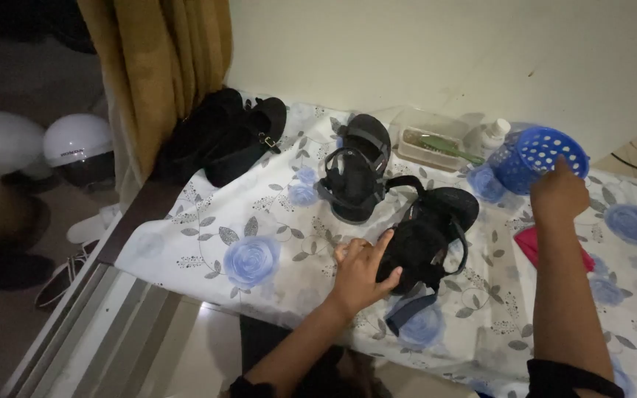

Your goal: The person scrubs a black sandal with a toothbrush, focusing on the straps and upper surface. They reposition the sandal to access different areas and continue scrubbing throughout the clip.

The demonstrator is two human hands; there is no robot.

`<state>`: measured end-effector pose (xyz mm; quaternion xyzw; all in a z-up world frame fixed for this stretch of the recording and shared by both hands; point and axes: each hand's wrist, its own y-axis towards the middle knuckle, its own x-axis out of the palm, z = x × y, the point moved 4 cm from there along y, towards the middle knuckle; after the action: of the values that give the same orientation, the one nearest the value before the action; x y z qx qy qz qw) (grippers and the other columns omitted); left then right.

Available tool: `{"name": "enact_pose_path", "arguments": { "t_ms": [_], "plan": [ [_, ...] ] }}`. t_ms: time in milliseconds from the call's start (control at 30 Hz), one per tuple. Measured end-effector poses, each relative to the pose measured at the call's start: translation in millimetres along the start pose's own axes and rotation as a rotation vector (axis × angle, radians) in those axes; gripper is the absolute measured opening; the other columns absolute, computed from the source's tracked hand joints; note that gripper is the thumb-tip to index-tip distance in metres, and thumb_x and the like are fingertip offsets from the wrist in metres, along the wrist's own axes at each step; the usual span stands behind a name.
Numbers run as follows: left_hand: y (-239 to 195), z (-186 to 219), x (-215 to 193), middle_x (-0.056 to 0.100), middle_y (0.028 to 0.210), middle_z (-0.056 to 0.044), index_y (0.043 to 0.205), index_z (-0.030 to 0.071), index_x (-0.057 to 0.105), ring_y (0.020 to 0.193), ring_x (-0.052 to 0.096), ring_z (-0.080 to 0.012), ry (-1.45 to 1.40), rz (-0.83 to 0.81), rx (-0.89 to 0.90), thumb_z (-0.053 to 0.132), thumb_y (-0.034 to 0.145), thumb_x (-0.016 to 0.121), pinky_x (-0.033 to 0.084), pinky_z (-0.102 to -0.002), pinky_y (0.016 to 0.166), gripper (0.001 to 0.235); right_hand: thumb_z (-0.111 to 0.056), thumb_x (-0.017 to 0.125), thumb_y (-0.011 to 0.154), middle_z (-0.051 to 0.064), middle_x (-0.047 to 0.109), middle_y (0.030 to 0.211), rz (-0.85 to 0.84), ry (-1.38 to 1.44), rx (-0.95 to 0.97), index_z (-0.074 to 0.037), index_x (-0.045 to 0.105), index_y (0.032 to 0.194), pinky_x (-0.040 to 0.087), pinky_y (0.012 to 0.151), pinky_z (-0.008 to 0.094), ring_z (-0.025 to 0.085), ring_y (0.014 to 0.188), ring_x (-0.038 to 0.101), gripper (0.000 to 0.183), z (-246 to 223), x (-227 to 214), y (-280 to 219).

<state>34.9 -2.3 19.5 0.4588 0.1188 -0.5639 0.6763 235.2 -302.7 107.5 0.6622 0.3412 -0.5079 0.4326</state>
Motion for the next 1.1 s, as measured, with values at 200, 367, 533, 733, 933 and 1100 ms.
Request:
{"name": "enact_pose_path", "arguments": {
  "t_ms": [200, 367, 533, 733, 933, 1100],
  "plan": [
    [3.5, 4.1, -3.2, 0.058, 0.072, -0.003, 0.131, 0.014, 0.043, 0.095, 0.048, -0.0244, 0.004, 0.017, 0.006, 0.045, 0.082, 0.048, 0.023, -0.042, 0.085, 0.058, -0.02, 0.048, 0.091, 0.022, 0.065, 0.093, 0.033, 0.028, -0.03, -0.015, 0.048, 0.131, 0.05, 0.056, 0.049, 0.043, 0.079, 0.062, 0.041, 4.4, 4.0, 7.7],
    [3.4, 2.9, -2.6, 0.059, 0.075, -0.006, 0.132, 0.016, 0.04, 0.097, 0.048, -0.0265, 0.009, 0.023, 0.013, 0.046, 0.082, 0.046, 0.025, -0.041, 0.08, 0.059, -0.017, 0.046, 0.088, 0.02, 0.065, 0.095, -0.021, 0.041, 0.035, -0.017, 0.04, 0.138, 0.049, 0.052, 0.045, 0.038, 0.074, 0.063, 0.05, 3.7, 0.1, 2.7],
    [0.6, 2.8, -6.5, 0.059, 0.075, -0.007, 0.133, 0.016, 0.041, 0.096, 0.049, -0.0266, 0.031, 0.065, 0.03, 0.046, 0.082, 0.047, 0.025, -0.042, 0.079, 0.059, -0.02, 0.04, 0.092, 0.021, 0.065, 0.093, -0.004, -0.005, 0.013, -0.018, 0.039, 0.138, 0.049, 0.052, 0.045, 0.039, 0.076, 0.063, 0.046, 4.5, 2.8, 0.4],
    [0.3, 6.2, -11.7, 0.057, 0.073, -0.005, 0.136, 0.016, 0.035, 0.101, 0.047, -0.0285, -0.041, 0.019, 0.055, 0.043, 0.083, 0.051, 0.033, -0.041, 0.076, 0.061, -0.008, 0.052, 0.079, 0.015, 0.067, 0.076, 0.059, -0.057, -0.07, -0.01, 0.04, 0.137, 0.048, 0.04, 0.04, 0.036, 0.062, 0.063, 0.059, 12.9, 12.5, 14.5],
    [0.8, 5.8, -12.5, 0.055, 0.074, -0.005, 0.133, 0.015, 0.04, 0.093, 0.047, -0.0263, -0.025, 0.048, 0.053, 0.041, 0.082, 0.054, 0.027, -0.041, 0.079, 0.059, -0.012, 0.043, 0.088, 0.02, 0.066, 0.078, 0.172, 0.103, -0.146, -0.012, 0.057, 0.123, 0.048, 0.042, 0.045, 0.04, 0.062, 0.062, 0.037, 11.2, 8.3, 27.5],
    [1.4, 9.4, -15.9, 0.06, 0.083, -0.007, 0.132, 0.014, 0.039, 0.096, 0.047, -0.0286, 0.013, -0.007, 0.028, 0.043, 0.084, 0.049, 0.024, -0.042, 0.082, 0.057, -0.014, 0.045, 0.088, 0.022, 0.065, 0.09, 0.167, 0.096, -0.111, -0.012, 0.055, 0.124, 0.049, 0.05, 0.049, 0.043, 0.075, 0.061, 0.038, 9.9, 8.5, 28.8]
  ]
}}
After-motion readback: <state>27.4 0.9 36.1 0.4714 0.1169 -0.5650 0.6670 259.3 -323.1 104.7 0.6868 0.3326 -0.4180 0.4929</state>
